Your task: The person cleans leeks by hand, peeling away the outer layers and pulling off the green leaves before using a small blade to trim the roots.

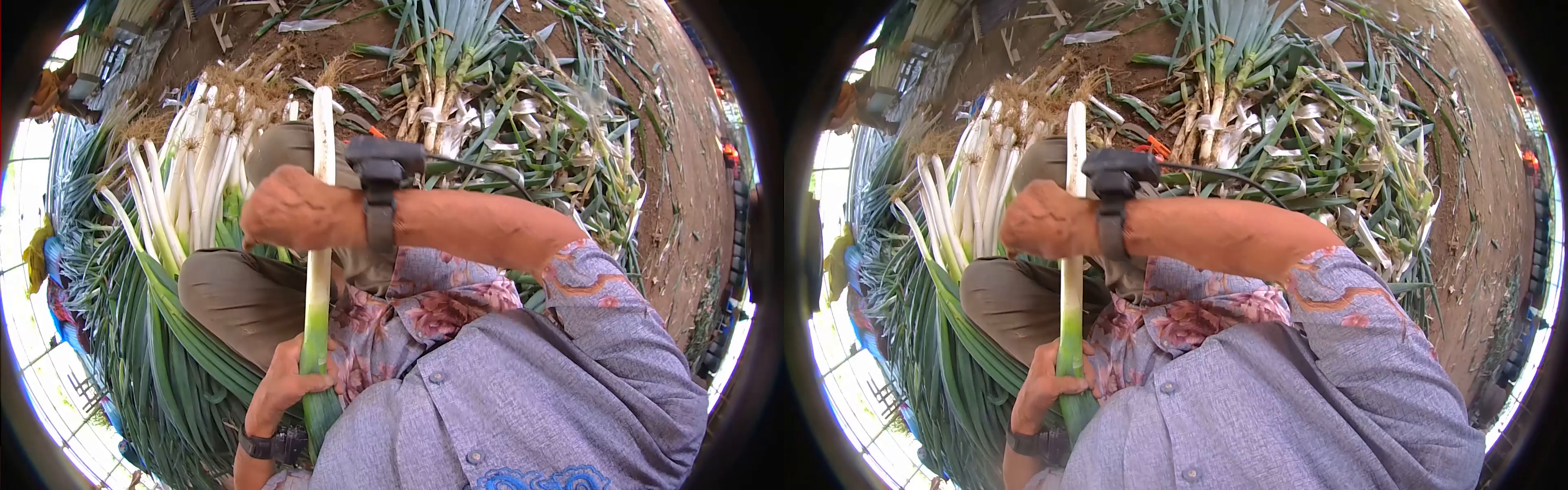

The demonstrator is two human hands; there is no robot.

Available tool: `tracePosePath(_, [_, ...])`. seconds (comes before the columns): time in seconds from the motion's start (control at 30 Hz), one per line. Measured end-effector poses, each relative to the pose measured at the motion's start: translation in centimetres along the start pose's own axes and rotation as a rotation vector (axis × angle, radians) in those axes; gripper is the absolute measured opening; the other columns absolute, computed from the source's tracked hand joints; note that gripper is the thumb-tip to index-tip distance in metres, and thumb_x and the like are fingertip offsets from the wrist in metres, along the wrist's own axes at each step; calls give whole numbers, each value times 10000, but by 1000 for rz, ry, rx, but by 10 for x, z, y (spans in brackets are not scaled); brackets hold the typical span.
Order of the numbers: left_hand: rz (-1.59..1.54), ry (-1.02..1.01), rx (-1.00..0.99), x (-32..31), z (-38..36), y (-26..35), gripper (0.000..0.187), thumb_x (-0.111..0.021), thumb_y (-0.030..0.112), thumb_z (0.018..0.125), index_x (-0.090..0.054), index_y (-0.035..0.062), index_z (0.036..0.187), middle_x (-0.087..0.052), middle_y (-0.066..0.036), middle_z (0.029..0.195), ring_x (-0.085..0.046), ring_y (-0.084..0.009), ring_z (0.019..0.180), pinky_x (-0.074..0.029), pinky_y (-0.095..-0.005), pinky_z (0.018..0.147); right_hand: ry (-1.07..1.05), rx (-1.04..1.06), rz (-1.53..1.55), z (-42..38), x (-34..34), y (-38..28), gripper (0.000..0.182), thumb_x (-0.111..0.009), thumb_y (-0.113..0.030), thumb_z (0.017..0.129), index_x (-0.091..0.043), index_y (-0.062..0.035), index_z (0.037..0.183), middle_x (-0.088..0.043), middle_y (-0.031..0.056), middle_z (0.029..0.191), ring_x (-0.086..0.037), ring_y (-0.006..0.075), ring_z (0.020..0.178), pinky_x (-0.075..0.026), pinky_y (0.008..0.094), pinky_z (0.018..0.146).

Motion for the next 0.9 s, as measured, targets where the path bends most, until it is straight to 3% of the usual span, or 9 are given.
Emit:
tracePosePath(0.1, [4,1,-6,-2,0,-1,477,-660,21,647,-490,-74,1082,-624,-95,744,-655,-206,688,-509,-310,670,84,-171,385,15,21,32,346,-629,-218,859,-568,-83,546,-546,83,522,-590,222,513,-477,393,490])
tracePosePath(0.13, [-1,9,-8,-2,1,0,471,-657,21,647,-493,-74,1078,-625,-95,744,-655,-206,688,-509,-310,670,31,-331,887,11,20,52,362,-610,-261,896,-579,-87,580,-576,51,545,-608,177,562,-483,381,498])
tracePosePath(0.23, [-32,8,-22,2,0,-6,472,-655,23,647,-494,-80,1079,-627,-96,742,-654,-204,688,-506,-307,669,350,-275,915,-24,68,73,313,-523,-230,976,-653,-51,754,-534,4,547,-438,77,436,-383,232,411])
tracePosePath(0.3, [-9,2,-22,5,2,-8,474,-654,27,650,-492,-86,1081,-629,-99,741,-652,-203,689,-506,-303,673,370,-177,557,-47,80,69,315,-526,-236,980,-655,-16,793,-508,-6,552,-403,61,453,-311,243,394])
tracePosePath(0.4, [43,13,-36,6,2,-5,482,-652,29,654,-492,-93,1091,-627,-96,741,-645,-193,688,-504,-294,679,307,-244,689,-82,65,72,337,-540,-268,976,-633,2,798,-476,-25,564,-364,48,477,-265,256,401])
tracePosePath(0.5, [107,33,-72,9,1,-5,480,-656,31,658,-504,-86,1098,-621,-76,741,-625,-169,689,-495,-283,680,375,-433,817,-105,53,89,377,-554,-208,960,-465,13,668,-275,10,561,-268,90,520,-214,349,434])
tracePosePath(0.67, [255,107,-76,10,-5,-6,448,-682,53,665,-555,-41,1084,-605,-29,743,-569,-113,702,-475,-262,683,240,-612,1133,-94,62,96,395,-464,-359,958,-570,2,840,-570,29,738,-532,90,502,-452,229,427])
tracePosePath(0.8, [366,151,-96,5,-6,0,434,-671,45,647,-541,-52,1050,-608,-45,731,-580,-132,686,-467,-270,680,348,-639,1511,-84,55,92,408,-489,-358,968,-570,13,818,-591,72,689,-529,72,453,-436,202,374])
tracePosePath(0.9, [365,174,-90,4,-9,-2,394,-686,61,668,-557,-21,1031,-604,-42,745,-573,-129,707,-471,-276,698,356,-563,1235,-81,66,84,427,-539,-415,952,-577,9,910,-663,99,753,-545,59,475,-426,200,383])
Point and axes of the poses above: each hand's wrist, its own z-axis towards the middle knuckle, its own x-axis out of the back of the hand, y = z × x, the point moved 9 cm from there along z, towards the middle knuckle
